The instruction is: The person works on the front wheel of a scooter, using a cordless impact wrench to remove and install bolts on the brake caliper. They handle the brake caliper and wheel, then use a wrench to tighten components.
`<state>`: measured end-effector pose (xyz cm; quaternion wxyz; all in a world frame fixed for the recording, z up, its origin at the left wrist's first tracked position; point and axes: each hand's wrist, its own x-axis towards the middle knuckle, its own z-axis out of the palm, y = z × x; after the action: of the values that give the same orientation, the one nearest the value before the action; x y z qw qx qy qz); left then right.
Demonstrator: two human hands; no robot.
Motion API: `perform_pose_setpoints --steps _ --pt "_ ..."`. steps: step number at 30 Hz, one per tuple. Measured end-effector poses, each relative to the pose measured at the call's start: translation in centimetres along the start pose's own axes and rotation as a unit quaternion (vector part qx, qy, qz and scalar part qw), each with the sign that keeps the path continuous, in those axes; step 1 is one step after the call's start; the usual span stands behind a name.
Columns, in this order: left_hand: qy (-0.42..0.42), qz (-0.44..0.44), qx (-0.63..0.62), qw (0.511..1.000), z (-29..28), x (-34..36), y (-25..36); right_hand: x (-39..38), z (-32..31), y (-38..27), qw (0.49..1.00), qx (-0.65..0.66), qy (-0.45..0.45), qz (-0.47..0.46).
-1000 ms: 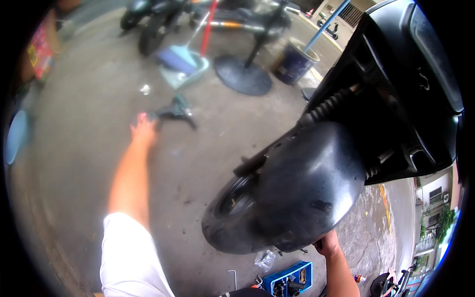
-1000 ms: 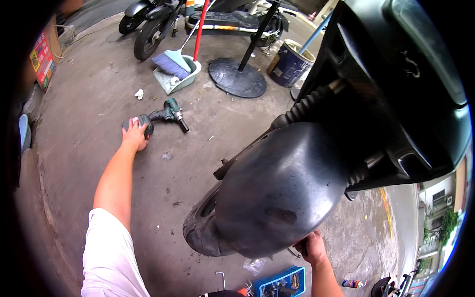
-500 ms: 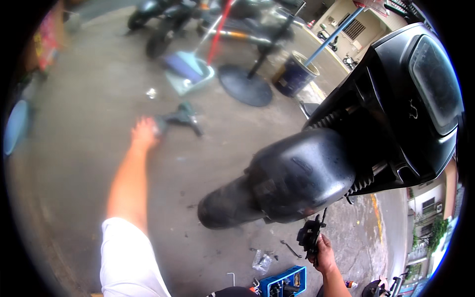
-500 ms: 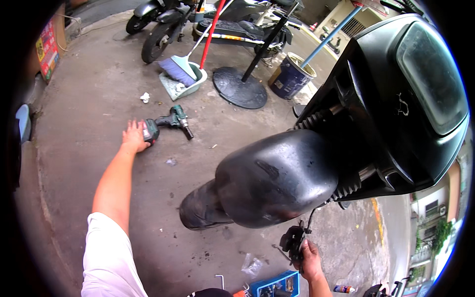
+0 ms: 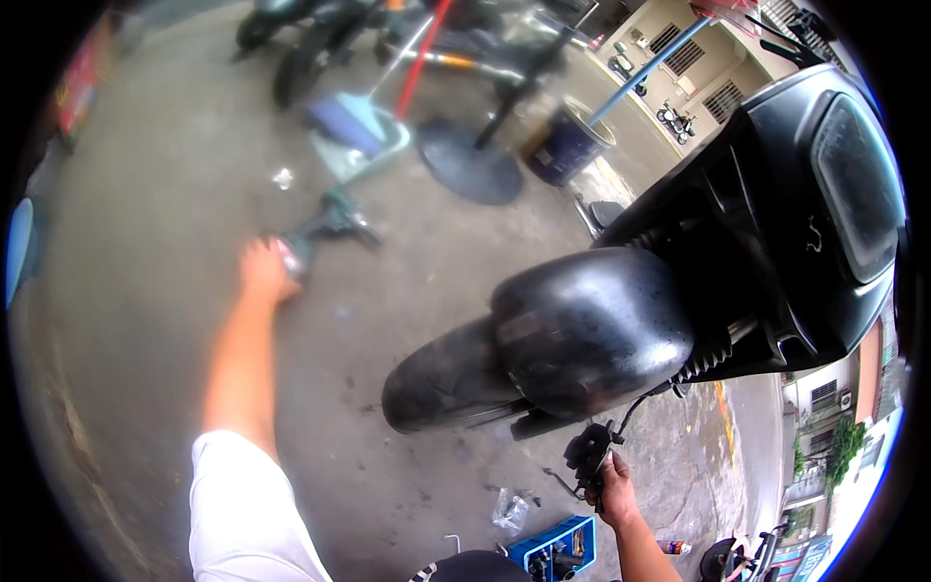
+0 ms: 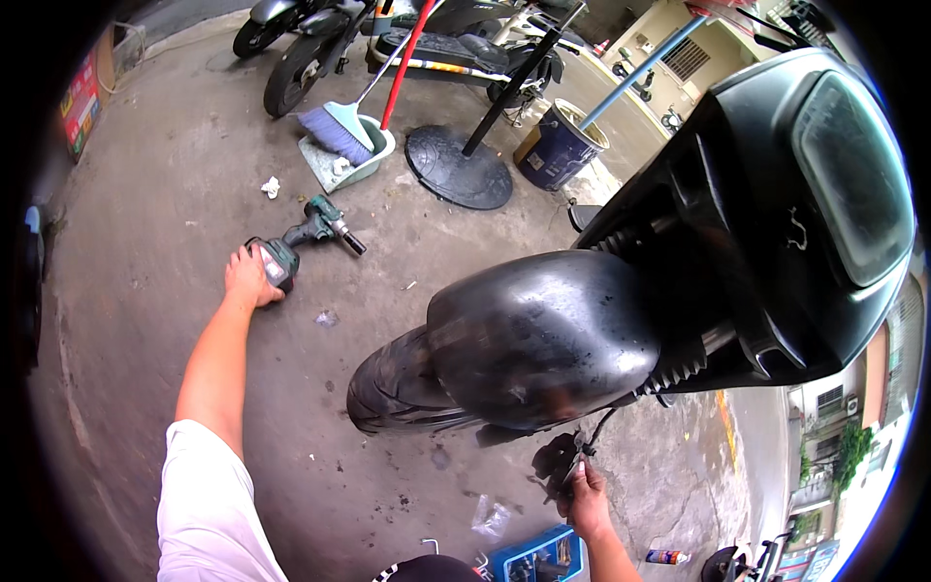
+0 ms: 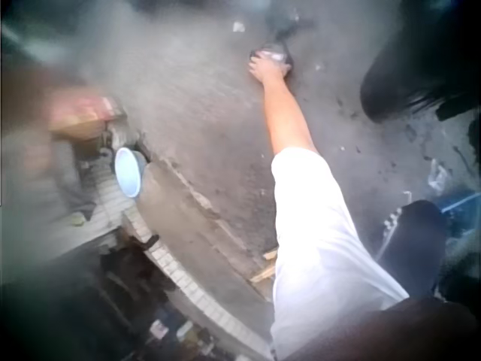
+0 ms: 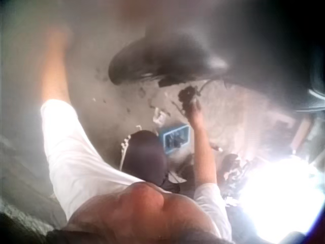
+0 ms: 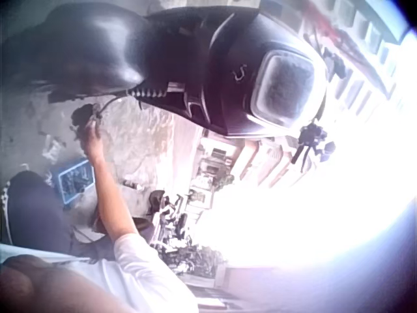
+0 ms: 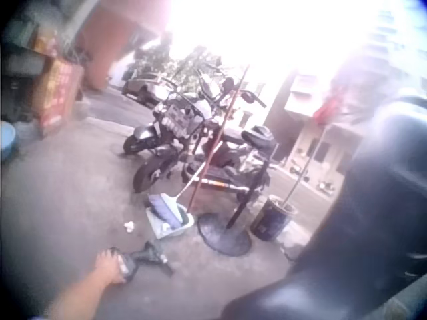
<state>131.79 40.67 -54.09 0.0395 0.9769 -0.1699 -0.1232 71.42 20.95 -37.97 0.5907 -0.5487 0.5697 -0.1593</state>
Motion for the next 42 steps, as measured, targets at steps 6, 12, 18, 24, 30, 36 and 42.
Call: perform_pose_setpoints --steps 6,12,18,24,30,36,42 --pt "-0.003 0.023 -0.022 0.999 0.0 -5.7 -0.9 -1.3 -1.0 -0.9 0.989 -0.129 0.028 -0.061" --pt "-0.009 -0.026 -0.010 1.000 0.6 -16.1 -2.4 -2.7 0.7 -2.5 0.992 -0.103 0.020 -0.067" --pt "-0.018 -0.068 -0.076 0.995 3.5 -30.5 -1.4 -1.4 -1.4 0.2 0.993 -0.069 0.025 -0.090" --pt "-0.003 -0.119 -0.038 0.992 7.5 -47.8 -1.9 -0.3 -2.1 0.4 0.984 -0.111 -0.008 -0.139" --pt "-0.091 -0.105 -0.017 0.990 10.0 -59.1 0.0 3.9 -4.3 2.3 0.977 -0.019 -0.101 -0.184" --pt "-0.058 0.022 0.011 0.998 5.3 -53.3 2.3 8.6 -2.9 3.9 0.965 0.088 -0.163 -0.184" --pt "-0.174 -0.005 -0.115 0.978 12.7 -43.0 0.4 11.9 -0.7 2.8 0.966 0.088 -0.188 -0.156"
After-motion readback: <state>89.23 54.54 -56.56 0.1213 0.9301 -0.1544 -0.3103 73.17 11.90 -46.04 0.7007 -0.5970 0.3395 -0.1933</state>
